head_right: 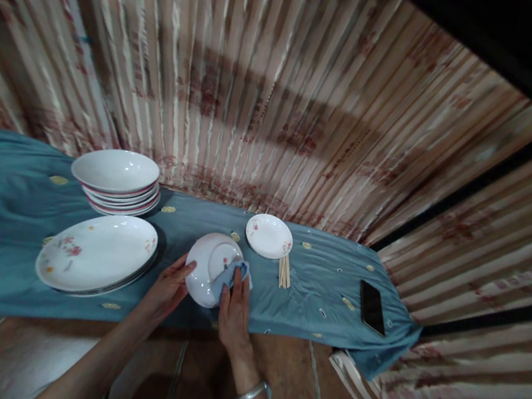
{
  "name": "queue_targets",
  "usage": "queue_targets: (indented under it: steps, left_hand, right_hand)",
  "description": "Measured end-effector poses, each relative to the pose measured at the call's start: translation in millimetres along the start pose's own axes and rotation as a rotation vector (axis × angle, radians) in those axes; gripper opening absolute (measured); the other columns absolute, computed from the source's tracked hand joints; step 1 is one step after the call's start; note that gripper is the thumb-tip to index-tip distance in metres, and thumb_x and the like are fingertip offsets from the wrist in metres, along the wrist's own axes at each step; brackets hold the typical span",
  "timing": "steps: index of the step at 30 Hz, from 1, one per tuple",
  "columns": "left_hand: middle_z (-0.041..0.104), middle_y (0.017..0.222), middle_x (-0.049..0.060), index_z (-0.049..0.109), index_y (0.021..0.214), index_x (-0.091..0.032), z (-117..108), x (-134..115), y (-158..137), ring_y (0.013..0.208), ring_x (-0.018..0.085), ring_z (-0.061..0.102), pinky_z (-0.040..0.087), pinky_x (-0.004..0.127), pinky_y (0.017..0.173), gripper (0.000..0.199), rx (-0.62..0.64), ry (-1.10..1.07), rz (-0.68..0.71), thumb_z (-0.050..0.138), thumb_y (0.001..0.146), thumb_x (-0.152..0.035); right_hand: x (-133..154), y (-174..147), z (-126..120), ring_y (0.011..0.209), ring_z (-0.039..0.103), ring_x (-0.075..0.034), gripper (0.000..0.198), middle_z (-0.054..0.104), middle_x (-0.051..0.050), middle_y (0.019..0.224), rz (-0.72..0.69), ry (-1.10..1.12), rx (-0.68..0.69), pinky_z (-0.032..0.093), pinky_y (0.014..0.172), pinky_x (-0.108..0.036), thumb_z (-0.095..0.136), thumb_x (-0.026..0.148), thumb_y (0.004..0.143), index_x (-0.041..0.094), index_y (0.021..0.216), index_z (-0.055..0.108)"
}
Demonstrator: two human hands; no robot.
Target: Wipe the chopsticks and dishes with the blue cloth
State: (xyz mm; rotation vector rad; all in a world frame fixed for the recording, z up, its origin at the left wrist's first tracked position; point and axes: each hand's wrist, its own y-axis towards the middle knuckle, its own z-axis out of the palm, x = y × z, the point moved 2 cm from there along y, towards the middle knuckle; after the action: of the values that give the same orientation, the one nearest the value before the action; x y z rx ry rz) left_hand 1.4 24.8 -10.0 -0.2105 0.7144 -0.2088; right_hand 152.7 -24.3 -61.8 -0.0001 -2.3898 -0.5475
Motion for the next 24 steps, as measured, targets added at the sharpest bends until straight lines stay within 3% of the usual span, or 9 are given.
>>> queue_targets:
  steps: [5,12,18,24]
  left_hand:
    - [0.075,0.088,0.009,0.071,0.099,-0.013,6.4,-3.2,-5.9,0.093,0.027,0.066,0.05,0.037,0.084,0.049,0.028,-0.003,-0.019,0.084,0.053,-0.024]
    - [0.074,0.089,0.01,0.07,0.105,-0.013,10.1,-5.8,-9.9,0.092,0.027,0.066,0.051,0.035,0.082,0.052,0.061,0.01,-0.011,0.082,0.056,-0.024]
    - [0.074,0.088,0.007,0.072,0.101,-0.016,4.4,-4.3,-7.7,0.083,0.022,0.067,0.051,0.031,0.076,0.046,0.067,0.017,0.0,0.08,0.056,-0.023]
    - [0.074,0.093,0.006,0.074,0.085,-0.019,3.7,-1.6,-5.8,0.097,0.024,0.065,0.049,0.031,0.085,0.035,0.067,-0.032,0.02,0.082,0.051,-0.021]
  right_hand:
    - [-2.4,29.3,-0.9,0.138,0.029,-0.023,0.051,0.039,-0.013,0.145,0.048,0.067,0.012,0.035,0.108,-0.047,0.033,0.039,0.097,0.017,0.143,0.032]
    - [32.2,61.3,-8.5,0.138,0.03,-0.022,0.048,0.04,-0.013,0.145,-0.127,0.046,0.021,0.033,0.11,-0.048,0.03,0.036,0.097,0.016,0.141,0.037]
    - [67.1,49.7,-10.7,0.138,0.03,-0.023,0.045,0.034,-0.013,0.148,-0.283,-0.077,0.075,0.035,0.109,-0.046,0.031,0.032,0.097,0.016,0.138,0.041]
    - [87.2,43.2,-10.5,0.14,0.024,-0.024,0.043,0.035,-0.011,0.148,-0.43,-0.227,0.189,0.032,0.108,-0.049,0.032,0.027,0.096,0.02,0.138,0.041]
